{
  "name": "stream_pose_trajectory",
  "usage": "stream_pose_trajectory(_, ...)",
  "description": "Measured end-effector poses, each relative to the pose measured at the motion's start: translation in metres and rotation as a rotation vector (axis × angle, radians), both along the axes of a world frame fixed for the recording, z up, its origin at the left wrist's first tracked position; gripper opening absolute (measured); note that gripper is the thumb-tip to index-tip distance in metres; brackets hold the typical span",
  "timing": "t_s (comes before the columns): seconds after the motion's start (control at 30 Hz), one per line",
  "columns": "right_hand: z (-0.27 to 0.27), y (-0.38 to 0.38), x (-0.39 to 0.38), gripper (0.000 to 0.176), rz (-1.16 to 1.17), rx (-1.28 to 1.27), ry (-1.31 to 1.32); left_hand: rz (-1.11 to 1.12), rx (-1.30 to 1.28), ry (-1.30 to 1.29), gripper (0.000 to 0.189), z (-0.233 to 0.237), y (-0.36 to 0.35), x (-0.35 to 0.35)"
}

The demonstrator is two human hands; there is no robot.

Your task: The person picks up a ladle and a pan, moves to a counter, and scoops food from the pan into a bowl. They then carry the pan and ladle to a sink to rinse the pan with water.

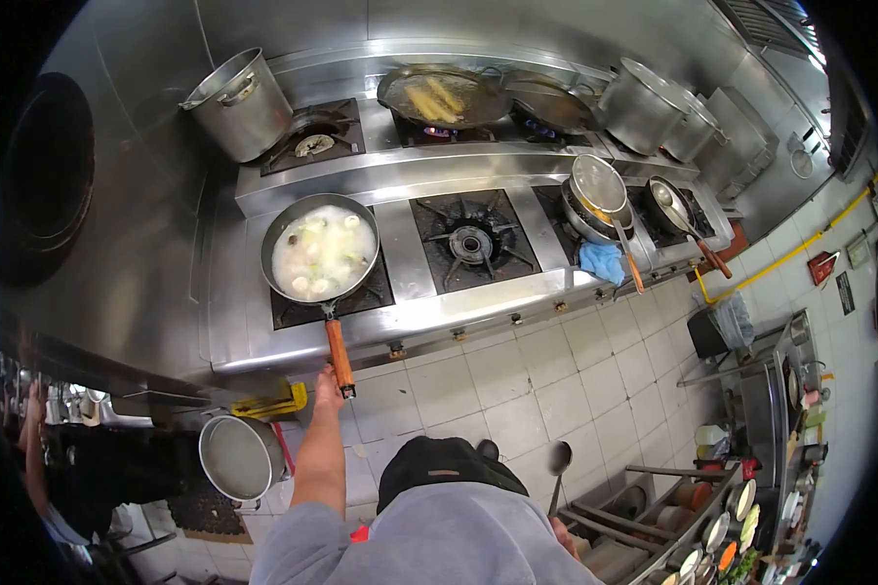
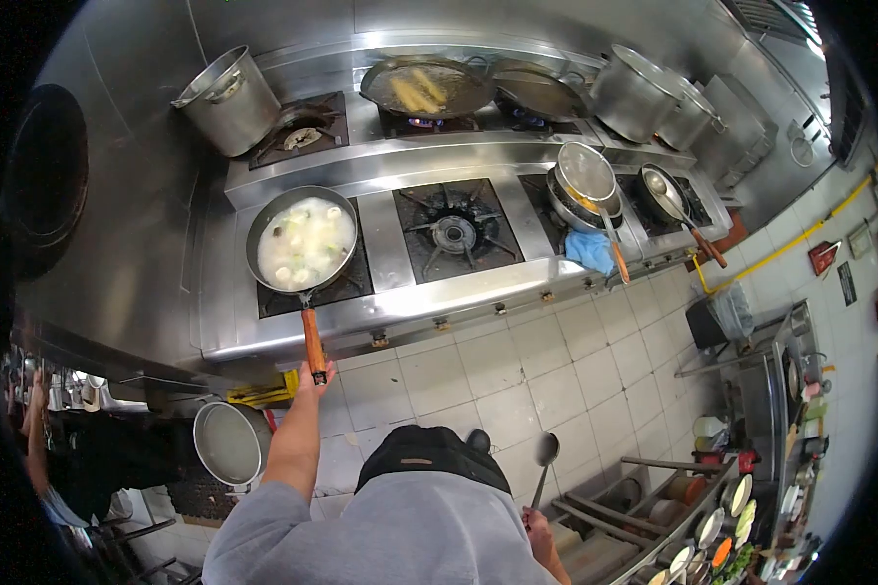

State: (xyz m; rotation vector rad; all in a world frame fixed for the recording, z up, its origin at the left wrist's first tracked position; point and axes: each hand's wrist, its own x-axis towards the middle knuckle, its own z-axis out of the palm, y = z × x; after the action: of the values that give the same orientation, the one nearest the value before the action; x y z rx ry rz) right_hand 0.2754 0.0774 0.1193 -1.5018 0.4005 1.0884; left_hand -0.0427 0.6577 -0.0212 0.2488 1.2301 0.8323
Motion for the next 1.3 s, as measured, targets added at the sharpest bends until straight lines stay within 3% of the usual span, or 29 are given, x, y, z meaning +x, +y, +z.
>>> stream_pose_trajectory(0.03, 0.001, 0.005, 0.003, 0.028, 0.001, 0.001, 0.001, 0.001, 0.001, 0.001, 0.049, -0.025, 0.003, -0.007)
stream_pose_trajectory(0.1, 0.017, 0.029, 0.008, 0.027, 0.247, -0.404, -0.026, -0.088, 0.011, 0.105, 0.045, -0.071, 0.008, -0.022)
stream_pose_trajectory(0.2, 0.01, 0.028, 0.012, 0.023, 0.409, -0.452, -0.117, -0.04, -0.076, 0.2, 0.037, -0.033, -0.024, -0.009)
stream_pose_trajectory(0.27, 0.005, 0.025, 0.014, 0.022, 0.562, -0.465, -0.231, -0.238, 0.037, 0.385, 0.019, -0.035, -0.052, -0.008)
stream_pose_trajectory(0.33, -0.008, 0.018, 0.016, 0.022, 0.762, -0.474, -0.409, -0.681, 0.186, 0.691, 0.023, -0.059, -0.073, -0.014)
stream_pose_trajectory(0.43, -0.034, 0.006, 0.021, 0.024, 1.148, -0.384, -0.955, -0.911, 0.152, 0.769, 0.022, -0.035, -0.131, 0.0)
stream_pose_trajectory(0.53, -0.048, 0.007, 0.031, 0.027, 1.249, -0.344, -1.173, -1.129, 0.182, 0.743, 0.025, -0.046, -0.186, 0.006)
stream_pose_trajectory(0.6, -0.047, 0.015, 0.04, 0.023, 1.114, -0.351, -1.054, -1.119, 0.508, 0.738, 0.028, -0.063, -0.221, 0.0)
stream_pose_trajectory(0.63, -0.055, 0.022, 0.049, 0.023, 1.118, -0.341, -1.061, -1.108, 0.51, 0.744, 0.028, -0.059, -0.222, -0.001)
stream_pose_trajectory(0.7, -0.074, 0.044, 0.069, 0.023, 1.223, -0.586, -0.531, -1.184, 0.385, 0.701, 0.03, -0.046, -0.227, -0.006)
stream_pose_trajectory(0.73, -0.072, 0.051, 0.074, 0.023, 1.231, -0.575, -0.54, -1.169, 0.388, 0.709, 0.03, -0.04, -0.228, -0.011)
stream_pose_trajectory(0.8, -0.061, 0.06, 0.085, 0.015, 1.256, -0.041, -0.737, -1.175, 0.36, 0.878, 0.031, -0.027, -0.225, -0.022)
stream_pose_trajectory(0.83, -0.02, 0.085, 0.083, 0.014, 1.452, 0.011, -0.879, -1.071, 0.168, 0.823, 0.031, -0.027, -0.221, -0.027)
stream_pose_trajectory(0.87, -0.027, 0.095, 0.087, 0.014, 1.457, 0.025, -0.888, -1.04, 0.199, 0.869, 0.031, -0.022, -0.218, -0.033)
stream_pose_trajectory(0.93, -0.024, 0.126, 0.092, 0.02, 1.477, -0.273, -0.511, -0.866, 0.216, 0.852, 0.027, -0.016, -0.216, -0.044)
stream_pose_trajectory(0.97, -0.01, 0.143, 0.091, 0.03, 1.293, -0.574, -0.303, -0.851, 0.22, 0.856, 0.027, -0.012, -0.217, -0.043)
stream_pose_trajectory(1.0, -0.016, 0.145, 0.099, 0.03, 1.301, -0.566, -0.312, -0.734, 0.146, 0.806, 0.025, 0.003, -0.219, -0.043)
stream_pose_trajectory(1.07, -0.031, 0.147, 0.109, 0.033, 1.026, -0.486, -0.115, -0.608, 0.078, 0.761, 0.023, 0.019, -0.223, -0.036)
stream_pose_trajectory(1.1, -0.007, 0.157, 0.113, 0.037, 1.08, -0.513, -0.089, -0.569, 0.055, 0.742, 0.02, 0.017, -0.231, -0.031)
stream_pose_trajectory(1.13, -0.021, 0.152, 0.121, 0.037, 1.086, -0.507, -0.088, -0.531, 0.03, 0.723, 0.018, 0.016, -0.24, -0.026)
stream_pose_trajectory(1.27, -0.053, 0.129, 0.15, 0.03, 0.968, -0.444, 0.034, -0.614, 0.129, 0.665, 0.019, 0.008, -0.288, 0.005)
stream_pose_trajectory(1.3, -0.048, 0.122, 0.158, 0.03, 1.108, -0.53, -0.02, -0.675, 0.091, 0.707, 0.023, 0.004, -0.3, 0.015)
